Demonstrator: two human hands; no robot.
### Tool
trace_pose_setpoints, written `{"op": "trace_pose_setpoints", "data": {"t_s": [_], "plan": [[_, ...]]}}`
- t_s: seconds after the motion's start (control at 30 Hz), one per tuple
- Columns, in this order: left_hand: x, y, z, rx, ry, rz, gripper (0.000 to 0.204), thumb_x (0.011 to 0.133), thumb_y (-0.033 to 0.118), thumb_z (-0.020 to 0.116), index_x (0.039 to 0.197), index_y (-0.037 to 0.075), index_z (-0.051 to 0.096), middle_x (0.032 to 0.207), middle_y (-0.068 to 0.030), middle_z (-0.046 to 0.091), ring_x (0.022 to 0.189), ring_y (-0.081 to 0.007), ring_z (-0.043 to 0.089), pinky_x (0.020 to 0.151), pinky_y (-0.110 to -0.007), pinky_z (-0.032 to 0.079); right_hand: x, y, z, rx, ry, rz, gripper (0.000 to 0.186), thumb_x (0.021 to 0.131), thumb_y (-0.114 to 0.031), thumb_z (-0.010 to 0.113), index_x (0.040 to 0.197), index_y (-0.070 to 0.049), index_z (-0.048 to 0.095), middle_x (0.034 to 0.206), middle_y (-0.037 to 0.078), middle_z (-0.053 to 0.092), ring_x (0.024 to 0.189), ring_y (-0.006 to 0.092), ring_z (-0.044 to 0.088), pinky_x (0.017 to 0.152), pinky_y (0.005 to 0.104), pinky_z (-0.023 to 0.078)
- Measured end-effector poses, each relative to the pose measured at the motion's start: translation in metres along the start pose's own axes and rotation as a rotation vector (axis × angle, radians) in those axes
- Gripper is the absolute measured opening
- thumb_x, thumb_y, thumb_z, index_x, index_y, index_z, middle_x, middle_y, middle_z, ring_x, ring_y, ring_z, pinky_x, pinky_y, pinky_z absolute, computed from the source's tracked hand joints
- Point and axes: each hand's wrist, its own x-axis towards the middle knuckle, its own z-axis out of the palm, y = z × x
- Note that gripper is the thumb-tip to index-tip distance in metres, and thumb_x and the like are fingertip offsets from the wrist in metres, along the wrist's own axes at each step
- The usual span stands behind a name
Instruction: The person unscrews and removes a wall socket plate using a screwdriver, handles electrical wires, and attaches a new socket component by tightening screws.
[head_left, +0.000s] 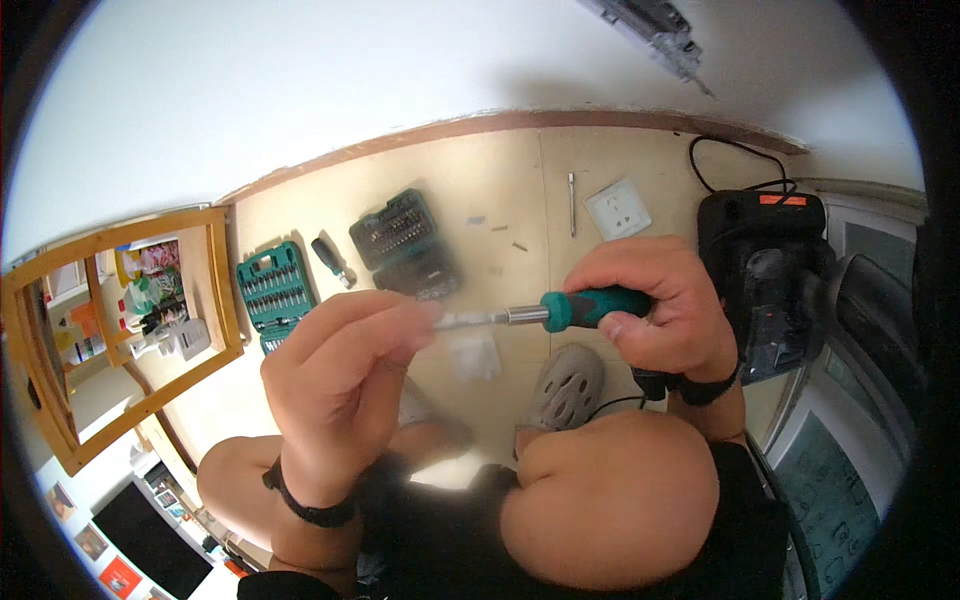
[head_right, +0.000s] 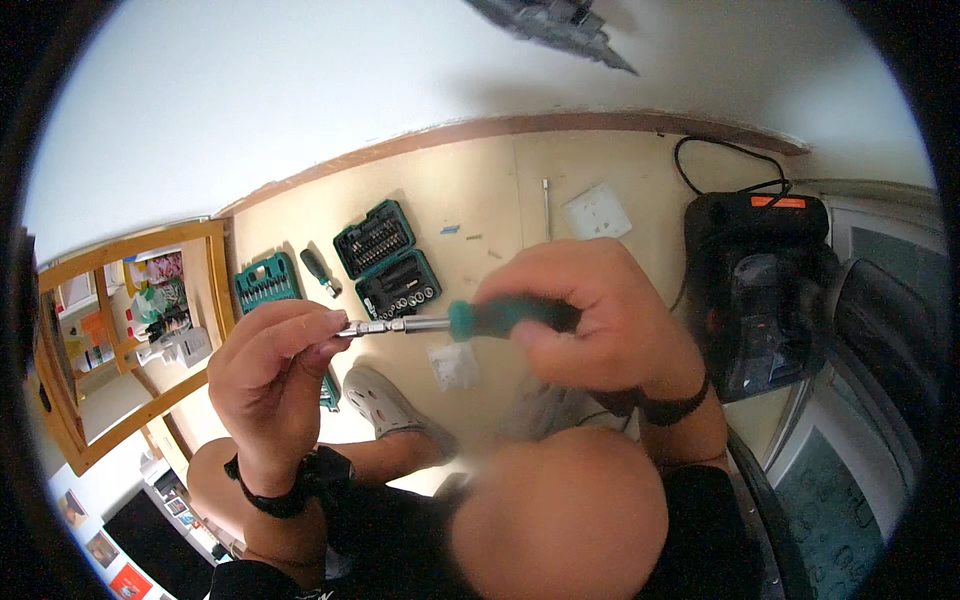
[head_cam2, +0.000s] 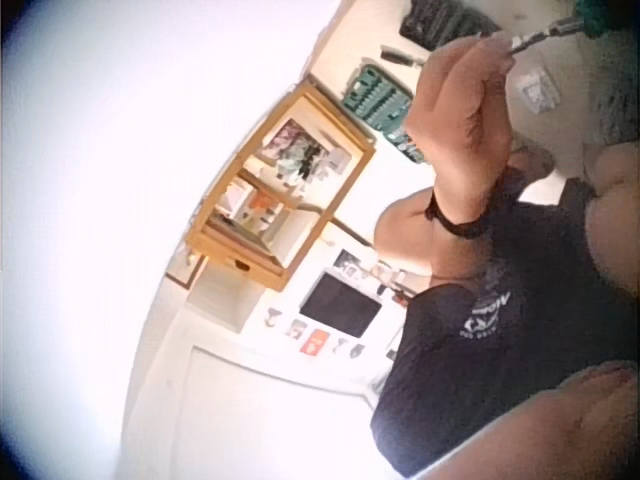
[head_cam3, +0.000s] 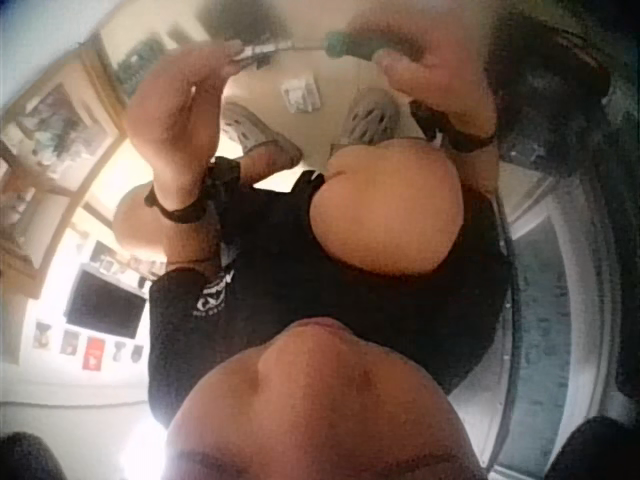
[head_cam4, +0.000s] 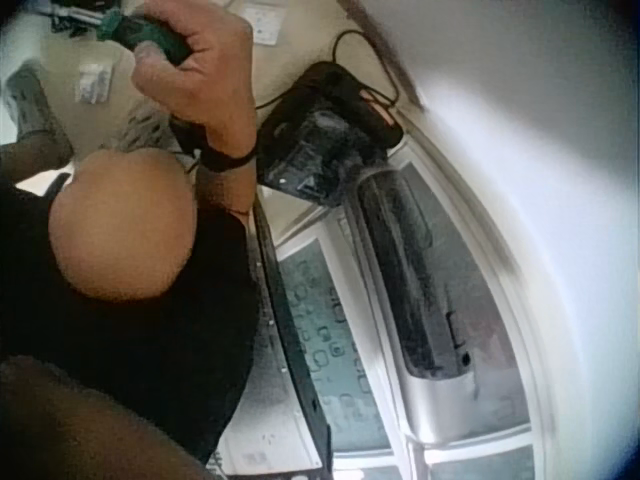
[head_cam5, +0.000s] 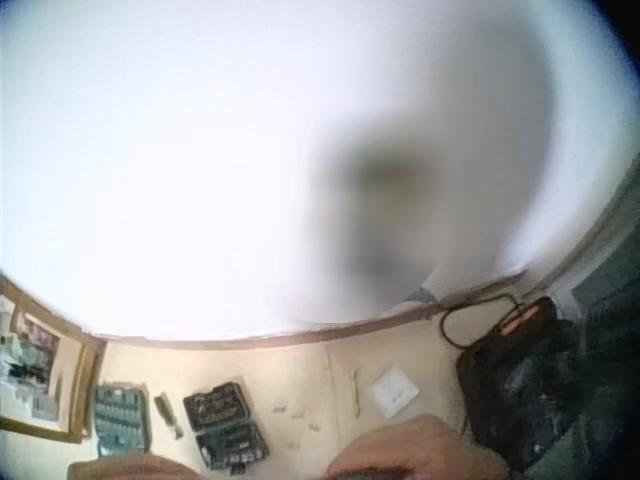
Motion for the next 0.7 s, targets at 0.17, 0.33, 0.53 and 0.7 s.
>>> {"op": "trace_pose_setpoints", "data": {"t_s": [0.17,0.33,0.53,0.7], "plan": [[0.018,0.033,-0.008,0.165,-0.1,0.16,0.021,0.079,-0.014,0.071,0.095,-0.002,0.073,0.089,-0.0113,0.07,0.078,-0.0161,0.068,0.067,-0.026,0.057,0.0,-0.02,-0.019,0.071,-0.105,0.101,0.034,0.073,-0.018,0.063,0.097,0.004,0.069,0.086,0.015,0.069,0.075,0.0254,0.066,0.07,0.0323,0.05],[0.038,0.059,-0.022,0.014,-0.123,0.105,0.024,0.076,-0.008,0.075,0.099,0.002,0.075,0.088,-0.0102,0.072,0.075,-0.0174,0.069,0.063,-0.025,0.053,-0.002,-0.044,-0.024,0.184,0.009,0.078,0.032,0.075,-0.019,0.064,0.098,0.003,0.069,0.087,0.012,0.07,0.074,0.0202,0.065,0.069,0.031,0.049],[0.05,0.069,-0.013,-0.877,-0.087,-0.247,0.025,0.086,-0.01,0.072,0.109,-0.003,0.067,0.101,-0.0099,0.071,0.088,-0.0135,0.07,0.077,-0.025,0.056,-0.006,-0.11,-0.04,-0.117,0.076,0.057,0.032,0.074,-0.016,0.076,0.1,0.001,0.069,0.087,0.009,0.07,0.07,0.0154,0.064,0.065,0.026,0.048],[0.077,0.066,0.017,-1.215,-0.126,-0.327,0.022,0.095,0.008,0.068,0.114,-0.001,0.062,0.106,-0.0118,0.069,0.092,-0.0203,0.069,0.083,-0.035,0.059,-0.022,-0.167,-0.043,-0.362,0.328,0.177,0.027,0.082,-0.009,0.074,0.107,-0.001,0.069,0.087,0.01,0.071,0.073,0.0157,0.067,0.066,0.0286,0.051]]}}
